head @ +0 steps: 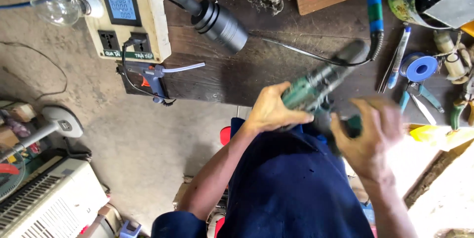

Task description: Assembling the internal components and plastic housing of a cordless electric drill at a repair bench.

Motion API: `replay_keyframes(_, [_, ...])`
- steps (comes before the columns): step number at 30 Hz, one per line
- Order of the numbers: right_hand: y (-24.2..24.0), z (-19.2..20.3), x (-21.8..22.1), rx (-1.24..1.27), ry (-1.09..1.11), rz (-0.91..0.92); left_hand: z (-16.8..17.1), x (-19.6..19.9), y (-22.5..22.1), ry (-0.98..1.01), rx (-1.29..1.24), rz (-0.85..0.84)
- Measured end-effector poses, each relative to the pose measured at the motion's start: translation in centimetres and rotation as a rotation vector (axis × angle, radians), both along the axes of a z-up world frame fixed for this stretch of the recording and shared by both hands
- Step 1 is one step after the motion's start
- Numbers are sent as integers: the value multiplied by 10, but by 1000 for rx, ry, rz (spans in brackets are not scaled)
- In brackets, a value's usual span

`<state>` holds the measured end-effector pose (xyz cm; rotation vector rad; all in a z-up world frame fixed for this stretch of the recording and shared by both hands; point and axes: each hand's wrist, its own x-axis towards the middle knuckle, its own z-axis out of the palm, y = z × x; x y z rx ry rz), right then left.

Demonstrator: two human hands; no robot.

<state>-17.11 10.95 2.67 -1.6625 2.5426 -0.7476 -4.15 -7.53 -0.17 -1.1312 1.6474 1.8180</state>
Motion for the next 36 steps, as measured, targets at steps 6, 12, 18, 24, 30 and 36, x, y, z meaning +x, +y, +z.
replay_keyframes(6, [12, -42, 30, 394, 46, -16, -18, -11, -12, -42, -55, 126])
replay_keyframes(12, [17, -68, 23, 361, 140, -47, -1, -8, -20, -129, 16, 116])
replay_keyframes(18, [17, -57, 17, 490, 66, -101, 6, 13, 5, -141, 17, 184])
replay_keyframes(24, [19, -45, 16, 714, 152, -66, 11, 11, 11, 40, -228, 72])
replay_keyframes(30, [25, -47, 5, 702, 41, -71, 5, 24, 16, 19, 50, 314])
replay_keyframes(36, [16, -45, 8, 669, 75, -86, 1, 34, 30, 61, 129, 585])
